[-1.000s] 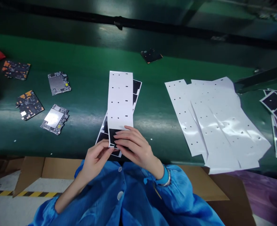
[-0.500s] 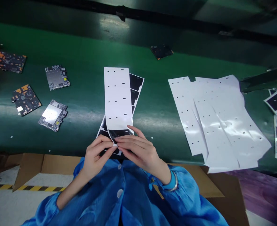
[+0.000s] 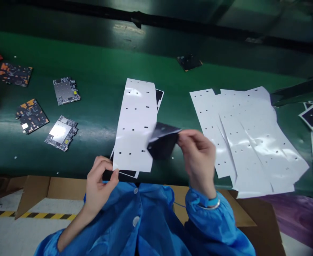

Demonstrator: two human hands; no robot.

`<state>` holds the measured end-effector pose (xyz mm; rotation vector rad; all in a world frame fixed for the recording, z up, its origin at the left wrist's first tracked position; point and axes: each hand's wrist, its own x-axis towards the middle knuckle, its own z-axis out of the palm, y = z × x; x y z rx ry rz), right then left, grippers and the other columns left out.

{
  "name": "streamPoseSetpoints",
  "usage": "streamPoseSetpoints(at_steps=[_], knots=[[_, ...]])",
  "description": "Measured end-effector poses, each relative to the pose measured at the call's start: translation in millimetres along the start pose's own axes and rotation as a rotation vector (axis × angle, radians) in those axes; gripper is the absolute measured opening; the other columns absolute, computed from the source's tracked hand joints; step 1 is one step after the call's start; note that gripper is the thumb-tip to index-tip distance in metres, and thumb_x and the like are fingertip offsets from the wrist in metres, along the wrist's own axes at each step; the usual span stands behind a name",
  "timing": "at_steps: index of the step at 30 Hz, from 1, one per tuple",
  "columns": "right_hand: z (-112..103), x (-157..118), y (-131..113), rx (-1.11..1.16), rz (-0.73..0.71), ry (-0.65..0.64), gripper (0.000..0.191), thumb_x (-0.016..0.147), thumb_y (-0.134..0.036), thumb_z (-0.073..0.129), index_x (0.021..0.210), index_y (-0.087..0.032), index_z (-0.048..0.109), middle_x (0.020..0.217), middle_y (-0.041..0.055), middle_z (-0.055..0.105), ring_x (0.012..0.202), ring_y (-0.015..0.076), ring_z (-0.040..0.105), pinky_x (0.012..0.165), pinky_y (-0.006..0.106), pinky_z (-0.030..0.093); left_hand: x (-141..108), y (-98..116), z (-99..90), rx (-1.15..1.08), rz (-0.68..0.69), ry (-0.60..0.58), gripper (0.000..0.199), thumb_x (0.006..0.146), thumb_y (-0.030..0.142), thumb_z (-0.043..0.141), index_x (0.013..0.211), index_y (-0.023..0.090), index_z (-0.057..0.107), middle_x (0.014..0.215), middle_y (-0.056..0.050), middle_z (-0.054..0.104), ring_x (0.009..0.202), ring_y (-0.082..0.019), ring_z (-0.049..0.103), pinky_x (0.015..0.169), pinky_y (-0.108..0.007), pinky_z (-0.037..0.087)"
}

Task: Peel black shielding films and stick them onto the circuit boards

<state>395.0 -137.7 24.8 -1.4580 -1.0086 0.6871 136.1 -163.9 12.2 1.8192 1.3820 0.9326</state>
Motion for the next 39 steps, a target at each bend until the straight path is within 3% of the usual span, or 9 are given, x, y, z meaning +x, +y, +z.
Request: streamPoseSetpoints(at_steps=[3, 6, 9, 13, 19, 24, 29, 36, 39], knots=[[6, -6, -6, 0.071, -0.079, 0.112, 0.009, 0.093, -0.019, 0.07, 0.088, -0.025, 0.075, 0.081, -0.0034, 0.073, 0.073, 0.0108, 0.069, 0.07, 0.023, 0.057, -6, -3, -4.1, 0.412, 0.113, -0.009, 0.014, 0.095, 0.021, 0.061, 0.083, 0.019, 0.055, 0.087, -0.004, 0.056, 0.08, -0.021, 0.052, 0.07, -0.034, 0.04], [30, -27, -18, 0.126, -0.233, -0.33, 0.016, 0.096, -0.014, 0.065, 0.099, -0.025, 0.076, 0.099, 0.0023, 0.08, 0.095, 0.017, 0.076, 0.086, 0.032, 0.063, -6, 1, -0.4, 0.611, 0.173, 0.029, 0.026, 0.095, 0.033, 0.064, 0.113, 0.015, 0.058, 0.11, -0.014, 0.053, 0.098, -0.029, 0.053, 0.077, -0.041, 0.044], [47, -39, -23, 0.25, -0.266, -0.586, 0.017, 0.102, -0.023, 0.06, 0.107, -0.024, 0.077, 0.11, 0.0078, 0.08, 0.109, 0.0222, 0.075, 0.097, 0.042, 0.062, 0, 9, 2.0, 0.376, 0.191, -0.114, 0.03, 0.097, 0.027, 0.059, 0.125, 0.019, 0.052, 0.124, -0.014, 0.046, 0.115, -0.029, 0.05, 0.09, -0.041, 0.05], [43, -28, -13, 0.306, 0.019, -0.36, 0.012, 0.097, -0.035, 0.069, 0.104, -0.029, 0.077, 0.103, 0.0035, 0.08, 0.1, 0.0181, 0.076, 0.091, 0.034, 0.063, 9, 12, -5.4, 0.172, 0.204, -0.204, 0.019, 0.094, 0.017, 0.057, 0.111, 0.023, 0.052, 0.123, -0.01, 0.041, 0.116, -0.024, 0.047, 0.091, -0.033, 0.051], [33, -16, -4, 0.253, 0.327, -0.545, 0.021, 0.081, -0.038, 0.084, 0.074, -0.022, 0.072, 0.066, -0.0011, 0.071, 0.057, 0.0122, 0.065, 0.053, 0.023, 0.054, 29, 8, -30.4, 0.336, 0.419, -0.264, 0.003, 0.093, 0.017, 0.055, 0.095, 0.02, 0.056, 0.119, -0.011, 0.044, 0.106, -0.026, 0.048, 0.086, -0.04, 0.048], [27, -14, -12, 0.004, -0.148, -0.311, 0.011, 0.091, -0.02, 0.072, 0.081, -0.023, 0.068, 0.073, -0.0001, 0.07, 0.066, 0.0147, 0.067, 0.06, 0.026, 0.055, 100, -15, -60.4, 0.884, 0.32, -0.157, 0.029, 0.1, 0.028, 0.051, 0.124, 0.023, 0.067, 0.121, -0.018, 0.057, 0.108, -0.036, 0.055, 0.09, -0.053, 0.046], [10, -7, -15, -0.387, -0.728, -0.16, 0.019, 0.089, -0.005, 0.07, 0.096, -0.023, 0.066, 0.082, 0.003, 0.072, 0.074, 0.0183, 0.07, 0.069, 0.032, 0.059, 183, -52, -74.2, 1.062, -0.176, 0.058, 0.087, 0.095, 0.057, 0.057, 0.144, -0.013, 0.041, 0.126, -0.04, 0.054, 0.118, -0.053, 0.054, 0.094, -0.061, 0.048], [-15, 1, -11, -0.492, -0.887, -0.051, 0.03, 0.084, 0.002, 0.071, 0.1, -0.023, 0.069, 0.082, 0.0038, 0.074, 0.072, 0.0213, 0.072, 0.063, 0.034, 0.06, 164, -57, -52.0, 0.845, 0.121, -0.123, 0.042, 0.099, 0.023, 0.039, 0.136, 0.011, 0.057, 0.107, -0.015, 0.072, 0.097, -0.028, 0.07, 0.088, -0.038, 0.056], [-23, 4, -10, -0.47, -0.854, -0.009, 0.033, 0.084, 0.0, 0.071, 0.103, -0.026, 0.07, 0.085, 0.0032, 0.075, 0.074, 0.0224, 0.072, 0.063, 0.037, 0.06, 159, -62, -54.9, 0.778, 0.161, -0.101, 0.041, 0.102, 0.022, 0.036, 0.137, 0.015, 0.056, 0.12, -0.016, 0.069, 0.108, -0.028, 0.068, 0.097, -0.041, 0.054]])
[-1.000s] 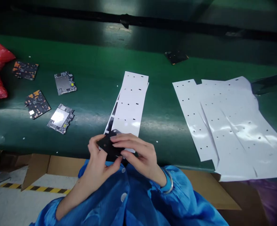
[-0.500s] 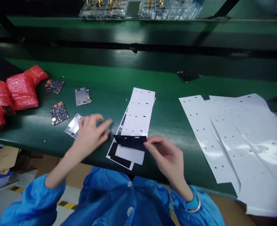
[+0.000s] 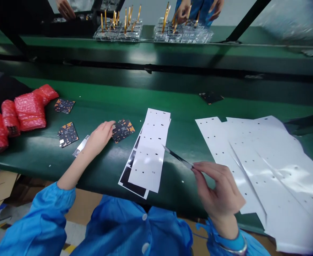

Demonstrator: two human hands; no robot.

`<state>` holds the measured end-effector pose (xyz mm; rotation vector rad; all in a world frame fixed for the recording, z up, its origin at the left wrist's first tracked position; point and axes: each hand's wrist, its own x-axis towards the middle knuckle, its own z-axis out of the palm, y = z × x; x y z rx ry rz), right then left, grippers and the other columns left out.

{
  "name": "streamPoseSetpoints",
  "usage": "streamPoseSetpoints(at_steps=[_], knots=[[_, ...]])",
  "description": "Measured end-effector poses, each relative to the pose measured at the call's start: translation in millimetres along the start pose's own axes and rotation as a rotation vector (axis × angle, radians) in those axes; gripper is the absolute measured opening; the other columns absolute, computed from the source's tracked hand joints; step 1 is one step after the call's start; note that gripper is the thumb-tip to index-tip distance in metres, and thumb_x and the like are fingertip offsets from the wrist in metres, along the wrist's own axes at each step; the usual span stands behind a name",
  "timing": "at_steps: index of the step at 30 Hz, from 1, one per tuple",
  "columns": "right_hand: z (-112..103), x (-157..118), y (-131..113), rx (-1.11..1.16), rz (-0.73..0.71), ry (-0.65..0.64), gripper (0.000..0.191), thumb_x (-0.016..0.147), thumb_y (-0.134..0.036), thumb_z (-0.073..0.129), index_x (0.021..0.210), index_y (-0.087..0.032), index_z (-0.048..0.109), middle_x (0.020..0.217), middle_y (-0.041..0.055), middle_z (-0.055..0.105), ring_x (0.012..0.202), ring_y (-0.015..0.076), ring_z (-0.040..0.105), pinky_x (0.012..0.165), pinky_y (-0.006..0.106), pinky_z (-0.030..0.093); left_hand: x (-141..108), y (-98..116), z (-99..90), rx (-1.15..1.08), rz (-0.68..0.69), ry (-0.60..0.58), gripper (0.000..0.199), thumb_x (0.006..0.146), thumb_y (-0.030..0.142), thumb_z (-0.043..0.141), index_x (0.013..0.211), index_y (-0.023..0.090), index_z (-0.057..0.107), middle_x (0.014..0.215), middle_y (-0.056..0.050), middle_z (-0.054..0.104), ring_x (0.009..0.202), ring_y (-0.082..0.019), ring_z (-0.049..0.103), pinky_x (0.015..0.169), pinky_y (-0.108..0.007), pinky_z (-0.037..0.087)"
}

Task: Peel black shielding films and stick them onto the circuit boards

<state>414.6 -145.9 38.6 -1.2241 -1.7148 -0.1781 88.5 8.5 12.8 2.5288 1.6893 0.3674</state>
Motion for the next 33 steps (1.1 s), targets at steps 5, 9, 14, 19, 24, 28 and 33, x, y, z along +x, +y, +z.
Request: streamPoseSetpoints(at_steps=[5, 9, 14, 19, 24, 28, 33], knots=[[-3, -1, 0, 0.251, 0.28, 0.021, 0.022, 0.086, -0.006, 0.072, 0.097, -0.024, 0.071, 0.083, 0.0031, 0.073, 0.078, 0.021, 0.07, 0.068, 0.036, 0.058, -1, -12, 3.3, -0.082, -0.04, 0.055, 0.058, 0.1, 0.038, 0.053, 0.148, 0.008, 0.045, 0.139, -0.025, 0.055, 0.131, -0.037, 0.054, 0.111, -0.056, 0.045], [0, 8, -5, 0.462, 0.617, 0.056, 0.008, 0.086, -0.019, 0.078, 0.083, -0.023, 0.071, 0.077, 0.0011, 0.07, 0.074, 0.0173, 0.068, 0.064, 0.029, 0.056, -7, -9, 2.4, -0.271, -0.013, -0.044, 0.075, 0.087, 0.042, 0.074, 0.152, 0.019, 0.043, 0.137, -0.015, 0.058, 0.133, -0.032, 0.053, 0.117, -0.052, 0.042], [4, 29, -14, 0.714, 0.761, -0.054, 0.019, 0.084, -0.037, 0.083, 0.077, -0.023, 0.072, 0.09, 0.0045, 0.079, 0.078, 0.0188, 0.074, 0.06, 0.027, 0.057, -29, 26, -18.7, -0.44, 0.096, 0.115, 0.081, 0.085, 0.038, 0.074, 0.156, 0.02, 0.04, 0.133, -0.014, 0.055, 0.124, -0.028, 0.06, 0.108, -0.046, 0.054], [14, 50, -37, 0.863, 0.674, -0.084, 0.017, 0.086, -0.036, 0.082, 0.078, -0.025, 0.071, 0.102, 0.0046, 0.082, 0.121, 0.0292, 0.072, 0.09, 0.041, 0.062, -51, 86, -60.9, -0.554, 0.397, 0.308, 0.091, 0.086, 0.04, 0.079, 0.162, 0.028, 0.031, 0.14, -0.014, 0.059, 0.125, -0.028, 0.062, 0.102, -0.042, 0.061], [13, 55, -48, 0.789, 0.542, -0.074, 0.008, 0.089, -0.027, 0.079, 0.084, -0.027, 0.073, 0.078, 0.0008, 0.075, 0.119, 0.0298, 0.072, 0.104, 0.052, 0.057, -55, 102, -71.3, -0.679, 0.379, 0.374, 0.105, 0.078, 0.047, 0.088, 0.163, 0.035, 0.028, 0.139, -0.009, 0.066, 0.122, -0.029, 0.067, 0.091, -0.042, 0.068], [3, 50, -46, 0.75, 0.553, -0.094, 0.007, 0.088, -0.022, 0.08, 0.088, -0.027, 0.075, 0.077, -0.0007, 0.073, 0.079, 0.0187, 0.074, 0.068, 0.031, 0.062, -59, 97, -67.8, -0.8, 0.338, 0.286, 0.107, 0.078, 0.048, 0.088, 0.164, 0.039, 0.025, 0.144, -0.007, 0.064, 0.125, -0.028, 0.066, 0.094, -0.041, 0.068], [-2, 47, -43, 0.785, 0.594, -0.108, 0.006, 0.088, -0.023, 0.08, 0.087, -0.026, 0.075, 0.074, -0.0014, 0.069, 0.061, 0.0133, 0.065, 0.051, 0.027, 0.056, -60, 97, -69.7, -0.871, 0.332, 0.242, 0.103, 0.079, 0.045, 0.088, 0.162, 0.042, 0.027, 0.145, -0.006, 0.064, 0.127, -0.027, 0.066, 0.097, -0.041, 0.067]])
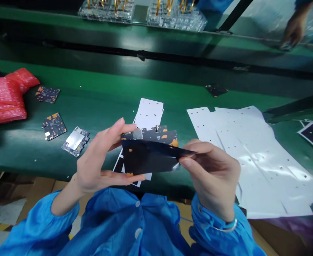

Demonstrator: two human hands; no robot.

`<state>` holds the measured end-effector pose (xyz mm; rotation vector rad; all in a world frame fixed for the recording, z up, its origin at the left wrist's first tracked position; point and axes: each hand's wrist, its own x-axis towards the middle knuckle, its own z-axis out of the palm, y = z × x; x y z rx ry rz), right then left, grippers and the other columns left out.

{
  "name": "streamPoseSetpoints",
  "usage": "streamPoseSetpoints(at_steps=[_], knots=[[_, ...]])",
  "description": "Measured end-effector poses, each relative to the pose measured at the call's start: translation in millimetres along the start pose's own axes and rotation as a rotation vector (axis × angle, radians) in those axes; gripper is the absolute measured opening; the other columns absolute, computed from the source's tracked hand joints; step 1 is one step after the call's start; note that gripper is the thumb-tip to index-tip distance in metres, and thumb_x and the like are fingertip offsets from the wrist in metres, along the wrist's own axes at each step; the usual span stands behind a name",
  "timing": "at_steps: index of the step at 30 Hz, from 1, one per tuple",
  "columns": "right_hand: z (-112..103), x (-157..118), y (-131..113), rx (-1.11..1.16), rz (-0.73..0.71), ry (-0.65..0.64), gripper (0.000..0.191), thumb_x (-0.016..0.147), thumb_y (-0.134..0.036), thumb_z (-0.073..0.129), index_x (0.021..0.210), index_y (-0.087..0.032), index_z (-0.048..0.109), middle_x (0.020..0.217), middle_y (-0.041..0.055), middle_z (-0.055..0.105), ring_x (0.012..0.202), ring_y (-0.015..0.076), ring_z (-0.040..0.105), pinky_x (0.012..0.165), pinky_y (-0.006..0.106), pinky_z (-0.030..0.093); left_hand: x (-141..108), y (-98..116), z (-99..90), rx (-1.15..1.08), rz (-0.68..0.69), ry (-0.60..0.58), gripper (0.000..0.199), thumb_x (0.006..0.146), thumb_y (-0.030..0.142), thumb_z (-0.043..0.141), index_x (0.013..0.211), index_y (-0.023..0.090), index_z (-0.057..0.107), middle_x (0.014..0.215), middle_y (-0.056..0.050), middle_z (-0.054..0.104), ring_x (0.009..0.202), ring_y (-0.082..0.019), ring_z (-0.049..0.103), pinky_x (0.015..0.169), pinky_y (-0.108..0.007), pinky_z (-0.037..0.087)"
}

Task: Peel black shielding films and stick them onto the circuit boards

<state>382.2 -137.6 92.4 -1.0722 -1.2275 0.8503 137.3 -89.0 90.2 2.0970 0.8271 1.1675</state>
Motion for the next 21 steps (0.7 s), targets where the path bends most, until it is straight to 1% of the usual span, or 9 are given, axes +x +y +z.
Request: streamPoseSetpoints(at_steps=[6, 11, 16, 21], knots=[[-4.4, -1.1, 3.2, -0.041, 0.013, 0.023, 0.008, 0.086, -0.026, 0.082, 0.083, -0.026, 0.075, 0.071, -0.001, 0.067, 0.059, 0.0138, 0.063, 0.049, 0.028, 0.056, 2.4, -0.6, -0.8, -0.015, -0.007, -0.046, 0.103, 0.079, 0.045, 0.088, 0.162, 0.046, 0.026, 0.145, -0.006, 0.064, 0.127, -0.03, 0.066, 0.095, -0.044, 0.068], [-5.9, -1.5, 3.9, -0.023, 0.021, 0.01, 0.008, 0.086, -0.024, 0.082, 0.084, -0.026, 0.075, 0.072, -0.0012, 0.068, 0.06, 0.014, 0.063, 0.05, 0.029, 0.055, 4.0, -0.2, -0.5, -0.015, -0.009, -0.038, 0.1, 0.08, 0.047, 0.086, 0.161, 0.047, 0.028, 0.142, -0.004, 0.065, 0.126, -0.03, 0.067, 0.094, -0.043, 0.069], [-3.8, 0.1, 1.9, 0.002, 0.009, 0.005, 0.007, 0.088, -0.026, 0.081, 0.085, -0.026, 0.074, 0.075, -0.0017, 0.07, 0.063, 0.0136, 0.064, 0.054, 0.028, 0.056, 2.0, -3.1, -1.4, -0.044, 0.003, -0.052, 0.104, 0.077, 0.043, 0.09, 0.161, 0.045, 0.028, 0.147, -0.003, 0.063, 0.132, -0.029, 0.063, 0.098, -0.041, 0.068], [-6.1, -0.8, 2.2, 0.029, 0.051, 0.014, 0.007, 0.088, -0.03, 0.081, 0.086, -0.028, 0.074, 0.073, -0.0031, 0.067, 0.061, 0.013, 0.061, 0.053, 0.028, 0.052, 2.5, -4.9, 0.0, -0.049, 0.011, -0.021, 0.101, 0.077, 0.046, 0.089, 0.16, 0.045, 0.032, 0.146, -0.003, 0.064, 0.131, -0.029, 0.064, 0.096, -0.042, 0.068]])
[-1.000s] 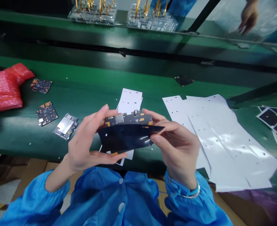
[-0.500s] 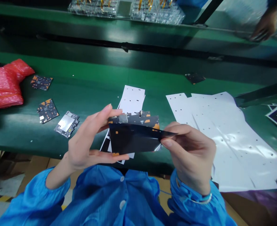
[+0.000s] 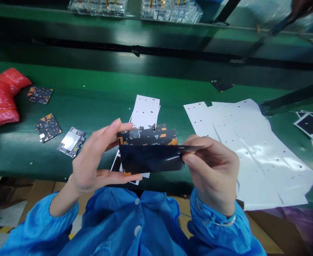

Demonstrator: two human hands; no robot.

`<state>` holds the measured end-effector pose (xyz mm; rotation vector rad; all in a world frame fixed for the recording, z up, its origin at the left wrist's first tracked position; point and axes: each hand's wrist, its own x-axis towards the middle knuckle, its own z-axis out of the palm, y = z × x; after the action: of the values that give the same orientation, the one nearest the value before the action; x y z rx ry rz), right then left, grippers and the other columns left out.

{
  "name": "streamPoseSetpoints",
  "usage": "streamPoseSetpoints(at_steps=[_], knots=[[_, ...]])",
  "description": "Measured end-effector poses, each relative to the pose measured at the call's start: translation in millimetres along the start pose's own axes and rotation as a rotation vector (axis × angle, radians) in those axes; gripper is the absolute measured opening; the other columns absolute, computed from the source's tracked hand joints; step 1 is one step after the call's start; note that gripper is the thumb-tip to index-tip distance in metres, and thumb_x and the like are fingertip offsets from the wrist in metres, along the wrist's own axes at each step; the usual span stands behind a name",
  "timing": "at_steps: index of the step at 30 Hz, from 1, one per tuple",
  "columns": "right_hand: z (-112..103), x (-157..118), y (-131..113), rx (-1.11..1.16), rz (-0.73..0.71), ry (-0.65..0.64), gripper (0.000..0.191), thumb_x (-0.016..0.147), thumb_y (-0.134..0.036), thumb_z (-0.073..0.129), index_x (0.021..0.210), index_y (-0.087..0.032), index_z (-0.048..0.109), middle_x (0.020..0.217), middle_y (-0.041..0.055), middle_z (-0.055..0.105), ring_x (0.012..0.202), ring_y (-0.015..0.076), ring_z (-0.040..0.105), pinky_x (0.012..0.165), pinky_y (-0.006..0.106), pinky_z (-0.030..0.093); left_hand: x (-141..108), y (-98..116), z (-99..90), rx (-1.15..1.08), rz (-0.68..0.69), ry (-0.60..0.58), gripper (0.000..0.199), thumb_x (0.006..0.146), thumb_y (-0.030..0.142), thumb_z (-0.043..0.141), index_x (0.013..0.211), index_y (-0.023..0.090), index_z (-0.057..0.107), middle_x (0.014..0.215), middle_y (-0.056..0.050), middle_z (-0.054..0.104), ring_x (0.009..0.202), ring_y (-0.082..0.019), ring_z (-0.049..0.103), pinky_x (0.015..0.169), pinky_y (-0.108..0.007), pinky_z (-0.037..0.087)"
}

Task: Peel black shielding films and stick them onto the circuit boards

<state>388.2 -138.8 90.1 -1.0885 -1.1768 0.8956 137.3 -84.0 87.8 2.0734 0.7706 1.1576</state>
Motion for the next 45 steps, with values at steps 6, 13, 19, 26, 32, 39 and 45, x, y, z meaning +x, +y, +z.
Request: streamPoseSetpoints(at_steps=[6, 13, 19, 26, 32, 39, 45], knots=[[4, -1, -1, 0.008, -0.028, -0.03, 0.005, 0.089, -0.027, 0.08, 0.088, -0.028, 0.075, 0.076, -0.0018, 0.071, 0.067, 0.015, 0.066, 0.059, 0.029, 0.055, 3, 4, 0.5, 0.026, -0.022, -0.03, 0.101, 0.077, 0.048, 0.088, 0.16, 0.044, 0.032, 0.144, -0.006, 0.065, 0.125, -0.031, 0.068, 0.091, -0.043, 0.069], [5, -3, -1, 0.048, -0.004, -0.001, 0.008, 0.088, -0.021, 0.08, 0.087, -0.026, 0.075, 0.075, -0.003, 0.069, 0.064, 0.0121, 0.062, 0.054, 0.025, 0.052, 0, -2, 0.6, -0.064, 0.048, -0.01, 0.107, 0.072, 0.043, 0.093, 0.161, 0.04, 0.033, 0.147, -0.005, 0.063, 0.13, -0.031, 0.064, 0.094, -0.039, 0.068], [9, -1, -2, 0.062, -0.032, -0.011, 0.011, 0.086, -0.016, 0.08, 0.088, -0.026, 0.076, 0.076, -0.0018, 0.072, 0.068, 0.0147, 0.067, 0.061, 0.028, 0.056, 1, -3, 1.6, -0.046, 0.063, -0.007, 0.109, 0.07, 0.043, 0.094, 0.161, 0.04, 0.034, 0.146, -0.005, 0.064, 0.129, -0.033, 0.065, 0.092, -0.04, 0.069], [2, -5, 2, 0.052, -0.032, 0.001, 0.013, 0.086, -0.014, 0.079, 0.089, -0.026, 0.077, 0.076, -0.0023, 0.07, 0.064, 0.0127, 0.065, 0.054, 0.025, 0.054, -2, 2, 0.1, -0.05, -0.004, -0.003, 0.104, 0.073, 0.048, 0.09, 0.16, 0.044, 0.033, 0.145, -0.003, 0.065, 0.128, -0.031, 0.066, 0.093, -0.043, 0.069], [0, -5, 1, 0.058, -0.013, 0.004, 0.01, 0.087, -0.016, 0.079, 0.087, -0.025, 0.076, 0.074, -0.0024, 0.068, 0.061, 0.0122, 0.063, 0.052, 0.025, 0.055, -3, 7, 0.1, -0.011, -0.068, -0.02, 0.103, 0.075, 0.05, 0.088, 0.16, 0.049, 0.029, 0.146, -0.001, 0.064, 0.129, -0.032, 0.065, 0.095, -0.048, 0.069], [1, -6, 2, 0.102, 0.002, 0.003, 0.012, 0.087, -0.015, 0.079, 0.089, -0.026, 0.077, 0.075, -0.0021, 0.069, 0.064, 0.0123, 0.064, 0.053, 0.024, 0.056, 0, 9, 2.0, 0.015, -0.053, 0.001, 0.098, 0.078, 0.052, 0.085, 0.159, 0.049, 0.031, 0.144, 0.0, 0.066, 0.127, -0.031, 0.067, 0.09, -0.046, 0.071], [2, -5, 0, 0.111, -0.007, 0.013, 0.011, 0.086, -0.015, 0.08, 0.088, -0.025, 0.076, 0.075, -0.0022, 0.071, 0.067, 0.0118, 0.066, 0.057, 0.023, 0.057, -2, 5, 3.4, 0.044, 0.024, 0.025, 0.106, 0.072, 0.049, 0.091, 0.16, 0.043, 0.033, 0.142, -0.001, 0.067, 0.124, -0.026, 0.068, 0.09, -0.036, 0.07]])
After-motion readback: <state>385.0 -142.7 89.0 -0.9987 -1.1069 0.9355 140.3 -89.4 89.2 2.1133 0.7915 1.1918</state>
